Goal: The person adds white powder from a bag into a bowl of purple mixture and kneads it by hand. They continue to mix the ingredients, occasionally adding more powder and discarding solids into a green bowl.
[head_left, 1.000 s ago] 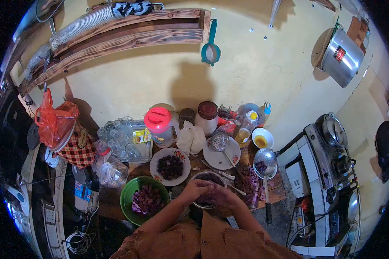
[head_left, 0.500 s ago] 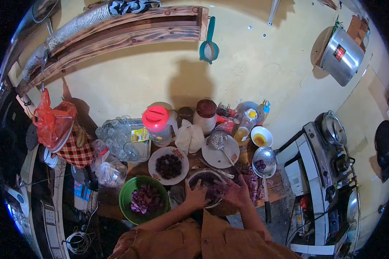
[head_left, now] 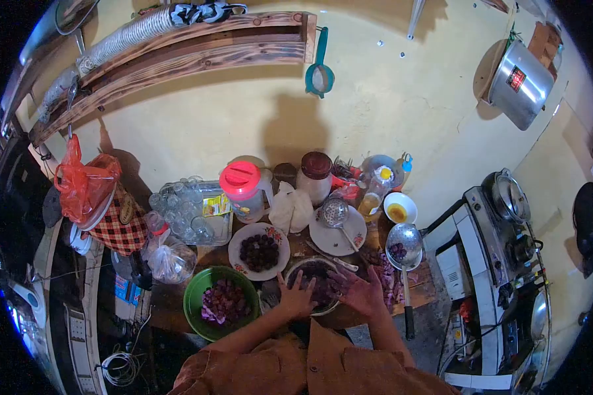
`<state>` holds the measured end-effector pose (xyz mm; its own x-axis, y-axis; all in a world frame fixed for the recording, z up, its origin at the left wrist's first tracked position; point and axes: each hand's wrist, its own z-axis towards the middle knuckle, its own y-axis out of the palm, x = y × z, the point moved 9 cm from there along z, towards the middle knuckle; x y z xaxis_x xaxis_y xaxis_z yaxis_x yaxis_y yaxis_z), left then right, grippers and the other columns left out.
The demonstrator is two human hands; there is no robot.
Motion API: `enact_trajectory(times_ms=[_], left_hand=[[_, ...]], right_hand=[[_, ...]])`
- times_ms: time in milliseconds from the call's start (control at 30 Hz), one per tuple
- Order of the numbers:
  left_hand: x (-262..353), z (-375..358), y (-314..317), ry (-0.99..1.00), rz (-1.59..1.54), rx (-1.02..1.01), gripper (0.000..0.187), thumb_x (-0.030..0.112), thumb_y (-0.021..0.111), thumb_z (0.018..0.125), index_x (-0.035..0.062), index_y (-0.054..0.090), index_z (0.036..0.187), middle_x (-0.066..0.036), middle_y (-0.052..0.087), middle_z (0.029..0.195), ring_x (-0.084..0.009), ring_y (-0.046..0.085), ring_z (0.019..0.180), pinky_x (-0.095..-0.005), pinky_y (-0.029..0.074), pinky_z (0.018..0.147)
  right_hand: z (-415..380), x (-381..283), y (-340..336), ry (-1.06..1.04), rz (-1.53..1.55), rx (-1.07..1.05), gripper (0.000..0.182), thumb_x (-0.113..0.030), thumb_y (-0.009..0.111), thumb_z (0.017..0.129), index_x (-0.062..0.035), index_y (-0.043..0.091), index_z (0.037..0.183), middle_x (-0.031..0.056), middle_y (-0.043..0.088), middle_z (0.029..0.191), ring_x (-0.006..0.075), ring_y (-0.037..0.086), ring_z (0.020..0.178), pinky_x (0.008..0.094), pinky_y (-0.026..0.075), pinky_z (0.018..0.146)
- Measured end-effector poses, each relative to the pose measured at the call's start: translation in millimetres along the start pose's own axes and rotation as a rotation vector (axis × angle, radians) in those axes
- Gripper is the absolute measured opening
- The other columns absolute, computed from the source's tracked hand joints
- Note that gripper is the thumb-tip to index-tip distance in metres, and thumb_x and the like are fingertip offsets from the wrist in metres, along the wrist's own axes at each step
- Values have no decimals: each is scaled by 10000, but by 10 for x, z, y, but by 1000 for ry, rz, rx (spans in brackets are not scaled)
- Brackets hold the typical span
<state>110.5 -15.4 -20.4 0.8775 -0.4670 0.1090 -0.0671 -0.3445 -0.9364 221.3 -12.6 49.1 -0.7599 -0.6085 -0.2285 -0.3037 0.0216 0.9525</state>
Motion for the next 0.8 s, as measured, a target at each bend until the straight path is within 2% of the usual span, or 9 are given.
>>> enact_trajectory(times_ms=[100,167,200,267,300,367,467,533,800], left_hand=[[-36,8,-235,13,-149,216,636,441,417,854,84,268,1359,-97,431,1308,-323,188,1315,-758,-99,851],[-202,-91,-641,-89,-408,524,582,336,531,826,69,349,1310,-130,469,1248,-326,347,1227,-661,76,973],[-188,-101,-746,-89,-409,520,582,336,531,826,69,349,1310,-130,469,1248,-326,347,1227,-661,76,973],[-102,-226,-1059,178,-809,703,502,222,644,747,46,485,1190,-147,533,1131,-313,488,1074,-456,322,963],[-113,-217,-1033,174,-809,702,502,222,644,747,46,485,1190,-147,533,1131,-313,488,1074,-456,322,963],[-24,-143,-1017,323,-795,685,388,167,692,682,36,598,1035,-141,585,1028,-290,554,968,-328,442,824],[-95,-72,-870,300,-892,605,266,155,673,689,42,646,929,-117,627,920,-268,591,877,-343,462,785],[-89,-101,-913,317,-879,574,248,143,666,693,47,651,920,-112,632,905,-260,596,866,-338,464,777],[-149,-68,-854,288,-894,556,197,118,641,717,53,664,902,-118,647,847,-260,618,809,-337,478,728]], right_hand=[[-18,25,-112,11,-73,37,794,-630,380,804,-22,349,1313,202,338,1351,321,355,1227,478,241,1021],[5,45,-171,5,-113,65,805,-645,357,804,-12,363,1302,189,341,1354,310,354,1231,470,246,1017],[10,89,-225,24,-174,99,817,-657,338,804,-1,378,1289,176,366,1340,299,364,1222,454,255,1012],[29,189,-367,53,-230,136,831,-669,318,803,11,394,1276,162,391,1326,288,375,1214,439,264,1006],[56,270,-398,100,-202,111,830,-670,315,803,14,411,1261,153,427,1293,279,391,1196,426,271,1000],[81,334,-428,139,-179,86,829,-672,311,803,18,429,1247,143,463,1260,271,406,1179,413,278,993],[41,383,-146,142,-199,36,812,-667,308,810,17,458,1221,140,512,1195,268,438,1138,400,290,977],[-11,399,-69,179,-328,111,852,-695,267,800,32,475,1192,157,504,1202,286,439,1133,454,252,1007],[31,363,-238,229,-308,140,834,-675,254,818,23,428,1239,164,457,1261,294,411,1178,451,277,1001]])
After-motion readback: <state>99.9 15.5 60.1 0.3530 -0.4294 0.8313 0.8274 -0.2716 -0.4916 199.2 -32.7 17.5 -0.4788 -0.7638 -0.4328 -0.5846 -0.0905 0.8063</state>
